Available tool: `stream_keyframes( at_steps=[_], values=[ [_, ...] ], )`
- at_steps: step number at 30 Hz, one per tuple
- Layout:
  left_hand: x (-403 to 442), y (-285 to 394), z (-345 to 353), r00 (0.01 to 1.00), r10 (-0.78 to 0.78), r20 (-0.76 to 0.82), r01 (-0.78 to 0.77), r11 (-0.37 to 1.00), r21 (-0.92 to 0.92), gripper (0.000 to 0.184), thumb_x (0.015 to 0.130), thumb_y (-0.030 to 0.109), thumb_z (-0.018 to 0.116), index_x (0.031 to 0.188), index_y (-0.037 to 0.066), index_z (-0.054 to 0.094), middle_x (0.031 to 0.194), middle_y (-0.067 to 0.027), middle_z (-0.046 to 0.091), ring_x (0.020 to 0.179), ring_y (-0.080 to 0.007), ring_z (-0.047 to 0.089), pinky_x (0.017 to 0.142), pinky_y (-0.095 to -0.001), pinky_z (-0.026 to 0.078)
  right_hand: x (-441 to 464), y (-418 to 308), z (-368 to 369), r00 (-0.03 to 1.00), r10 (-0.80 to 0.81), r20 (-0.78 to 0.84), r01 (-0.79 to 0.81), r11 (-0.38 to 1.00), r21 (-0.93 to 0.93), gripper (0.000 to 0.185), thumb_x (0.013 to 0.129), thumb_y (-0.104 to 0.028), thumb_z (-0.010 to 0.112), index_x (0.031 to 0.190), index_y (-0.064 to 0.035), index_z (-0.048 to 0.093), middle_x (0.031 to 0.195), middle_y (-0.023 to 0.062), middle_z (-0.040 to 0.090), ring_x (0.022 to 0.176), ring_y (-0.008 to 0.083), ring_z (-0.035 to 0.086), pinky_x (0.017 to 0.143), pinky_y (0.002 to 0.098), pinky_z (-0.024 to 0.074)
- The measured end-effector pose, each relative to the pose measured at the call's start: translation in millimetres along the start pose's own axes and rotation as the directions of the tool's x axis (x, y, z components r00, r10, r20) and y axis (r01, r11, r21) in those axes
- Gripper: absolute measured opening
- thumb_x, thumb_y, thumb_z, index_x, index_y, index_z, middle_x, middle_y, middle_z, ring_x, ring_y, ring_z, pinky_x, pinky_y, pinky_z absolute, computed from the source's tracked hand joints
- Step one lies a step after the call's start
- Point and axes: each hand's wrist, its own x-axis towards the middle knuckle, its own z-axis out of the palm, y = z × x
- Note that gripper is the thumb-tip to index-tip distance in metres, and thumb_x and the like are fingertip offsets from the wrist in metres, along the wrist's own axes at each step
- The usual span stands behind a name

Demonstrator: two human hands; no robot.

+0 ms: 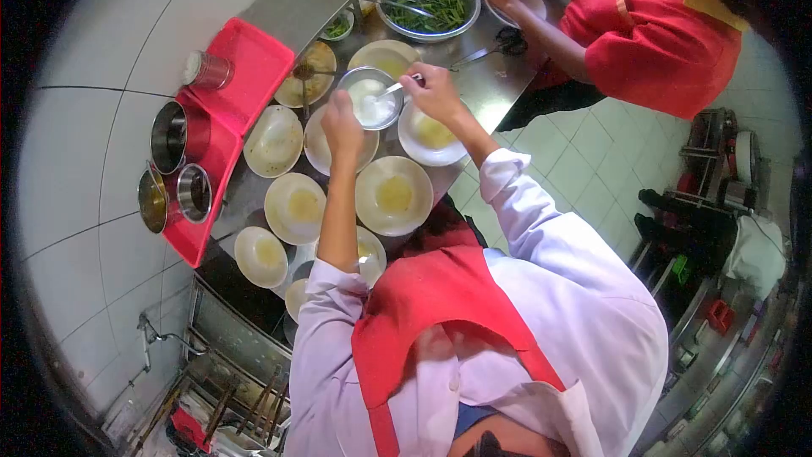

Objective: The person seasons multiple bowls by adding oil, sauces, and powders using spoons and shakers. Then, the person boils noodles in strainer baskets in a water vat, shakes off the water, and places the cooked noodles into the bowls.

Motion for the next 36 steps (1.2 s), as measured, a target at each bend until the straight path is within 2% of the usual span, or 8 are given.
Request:
stream_keyframes(
  at_steps=[12,15,22,26,28,29,31,36],
  values=[
    [-35,-7,-4,0.988,-0.153,-0.002,0.152,0.980,0.128,0.048,0.096,0.036,0.037,0.101,-0.006,0.060,0.094,-0.0276,0.062,0.089,-0.0426,0.058,0.079,-0.0453,0.042,-56,17,-76,0.987,0.156,-0.033,-0.154,0.985,0.073,0.023,0.079,-0.022,0.065,0.084,-0.0003,0.067,0.073,0.0146,0.065,0.065,0.0196,0.061,0.063,0.0326,0.0478],
    [-43,-11,8,0.998,0.030,0.057,-0.036,0.995,0.092,0.048,0.096,0.036,0.037,0.101,-0.005,0.061,0.094,-0.0272,0.063,0.089,-0.0419,0.058,0.079,-0.0454,0.043,-65,10,-80,0.984,0.177,-0.032,-0.176,0.983,0.052,0.023,0.079,-0.023,0.065,0.083,0.0002,0.067,0.073,0.0146,0.065,0.066,0.0185,0.061,0.063,0.0327,0.0477],
    [-64,-6,21,0.987,0.093,0.133,-0.088,0.995,-0.047,0.047,0.096,0.036,0.037,0.108,-0.005,0.058,0.096,-0.0259,0.063,0.092,-0.0427,0.058,0.082,-0.0454,0.043,-82,23,-87,0.978,0.207,-0.021,-0.205,0.977,0.059,0.024,0.079,-0.023,0.064,0.084,-0.0001,0.067,0.074,0.0145,0.066,0.066,0.0165,0.060,0.063,0.0332,0.0474],
    [-77,23,-12,0.992,-0.084,0.098,0.079,0.995,0.053,0.047,0.097,0.036,0.037,0.109,-0.005,0.058,0.096,-0.0254,0.063,0.088,-0.0408,0.060,0.077,-0.0450,0.046,-91,31,-94,0.975,0.208,-0.073,-0.205,0.978,0.050,0.023,0.080,-0.023,0.064,0.083,-0.0004,0.067,0.074,0.0165,0.066,0.066,0.0203,0.062,0.063,0.0342,0.0481],
    [-70,2,-24,0.998,0.035,0.048,-0.044,0.980,0.192,0.048,0.096,0.037,0.037,0.108,-0.005,0.058,0.095,-0.0249,0.063,0.086,-0.0395,0.061,0.074,-0.0458,0.047,-95,20,-96,0.977,0.070,-0.199,-0.141,0.919,-0.369,0.021,0.082,-0.020,0.063,0.084,0.0005,0.065,0.066,0.0131,0.061,0.062,0.0171,0.058,0.059,0.0323,0.0453],
    [-73,-2,-26,0.998,0.035,0.045,-0.043,0.980,0.193,0.048,0.096,0.037,0.037,0.108,-0.005,0.058,0.095,-0.0249,0.063,0.086,-0.0395,0.061,0.074,-0.0458,0.047,-95,12,-95,0.978,0.068,-0.197,-0.138,0.919,-0.369,0.021,0.082,-0.020,0.063,0.084,0.0005,0.065,0.066,0.0131,0.061,0.062,0.0171,0.058,0.059,0.0323,0.0453],
    [-94,31,-35,0.981,-0.178,0.072,0.173,0.982,0.077,0.049,0.096,0.037,0.037,0.108,-0.005,0.057,0.095,-0.0258,0.063,0.088,-0.0412,0.060,0.078,-0.0477,0.044,-101,-10,-89,0.985,0.126,-0.116,-0.144,0.977,-0.159,0.020,0.080,-0.019,0.062,0.082,-0.0004,0.066,0.077,0.0211,0.064,0.071,0.0333,0.064,0.066,0.0392,0.0496],
    [-109,2,-33,0.994,-0.047,0.098,0.031,0.987,0.157,0.050,0.096,0.039,0.037,0.109,-0.005,0.058,0.100,-0.0290,0.061,0.096,-0.0436,0.057,0.084,-0.0470,0.041,-119,-25,-42,1.000,0.015,0.010,-0.014,0.997,-0.081,0.019,0.079,-0.019,0.062,0.082,-0.0003,0.065,0.078,0.0208,0.064,0.071,0.0341,0.064,0.066,0.0414,0.0498]
  ],
)
